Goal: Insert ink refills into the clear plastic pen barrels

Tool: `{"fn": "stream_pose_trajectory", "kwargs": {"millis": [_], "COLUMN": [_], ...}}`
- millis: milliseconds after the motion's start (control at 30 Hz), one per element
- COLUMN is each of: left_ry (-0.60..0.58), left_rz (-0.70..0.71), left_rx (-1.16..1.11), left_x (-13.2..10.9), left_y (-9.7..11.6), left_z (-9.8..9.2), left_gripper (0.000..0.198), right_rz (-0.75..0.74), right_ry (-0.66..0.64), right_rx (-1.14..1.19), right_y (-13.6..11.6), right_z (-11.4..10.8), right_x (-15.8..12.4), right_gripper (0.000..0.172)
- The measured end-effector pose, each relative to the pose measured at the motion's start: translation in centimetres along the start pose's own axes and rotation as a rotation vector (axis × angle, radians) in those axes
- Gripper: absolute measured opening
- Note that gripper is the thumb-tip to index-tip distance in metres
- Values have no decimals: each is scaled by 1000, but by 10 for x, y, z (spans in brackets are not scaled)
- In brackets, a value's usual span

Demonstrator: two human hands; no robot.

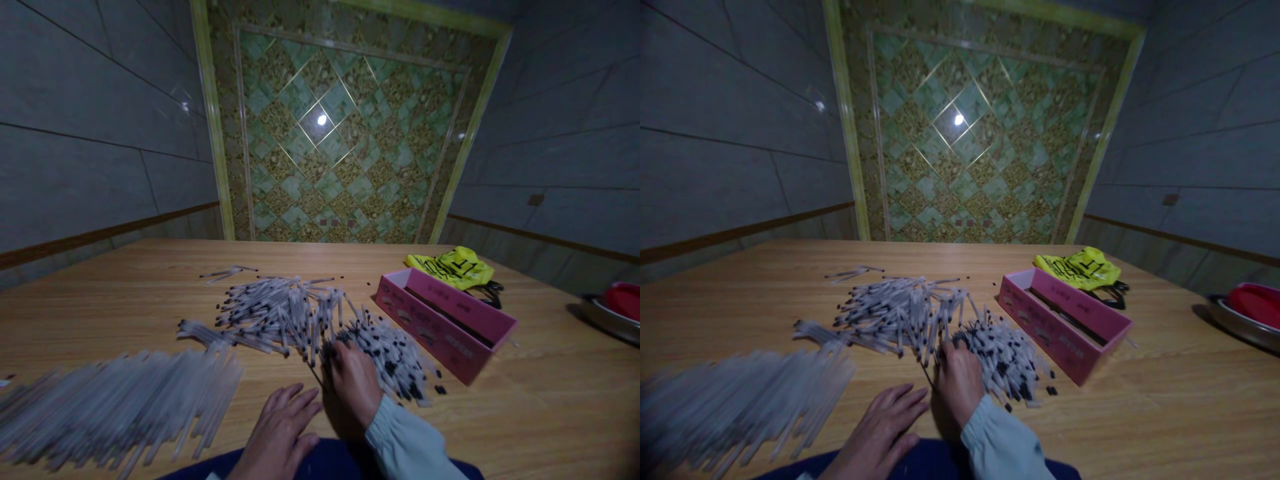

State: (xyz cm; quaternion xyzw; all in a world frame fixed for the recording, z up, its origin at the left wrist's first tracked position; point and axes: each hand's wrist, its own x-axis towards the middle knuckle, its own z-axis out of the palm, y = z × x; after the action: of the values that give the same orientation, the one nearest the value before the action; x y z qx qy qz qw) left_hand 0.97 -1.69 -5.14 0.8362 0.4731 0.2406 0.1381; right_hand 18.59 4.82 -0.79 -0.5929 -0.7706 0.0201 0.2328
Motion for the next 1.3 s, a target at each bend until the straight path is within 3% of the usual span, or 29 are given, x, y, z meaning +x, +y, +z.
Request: {"fn": "stream_pose_trajectory", "kwargs": {"millis": [100,167,267,400,467,633,800,933,1167,1300], "left_ry": [120,217,317,347,369,376,476,455,495,516], "left_rz": [-47,-138,-342,-503,-547,-648,-682,-684,-686,-728], "left_rx": [-120,-285,-672,-1295,-1438,-1471,-1507,-1506,-1453,-1437], "left_x": [0,2,5,8,9,9,7,6,7,9], "left_y": [-3,-6,-10,-7,-1,11,6,6,12,13], "left_z": [2,1,-1,-6,-9,-17,-22,-22,-22,-21], "left_gripper": [35,30,34,56,63,52,42,37,35,38], "right_rz": [-26,-27,35,112,110,128,242,247,238,288], "right_ry": [8,-77,-239,-330,-351,-383,-536,-576,-466,-306], "right_rx": [336,633,1013,1237,1299,1413,1438,1401,1344,1210], "right_y": [-4,-10,-18,-23,-22,-17,-10,-9,-12,-15], "right_z": [-11,-13,-7,5,9,22,38,40,34,29], "right_x": [-9,-20,-38,-52,-54,-56,-59,-60,-61,-61], "right_gripper": [8,5,13,27,32,41,56,62,53,42]}}
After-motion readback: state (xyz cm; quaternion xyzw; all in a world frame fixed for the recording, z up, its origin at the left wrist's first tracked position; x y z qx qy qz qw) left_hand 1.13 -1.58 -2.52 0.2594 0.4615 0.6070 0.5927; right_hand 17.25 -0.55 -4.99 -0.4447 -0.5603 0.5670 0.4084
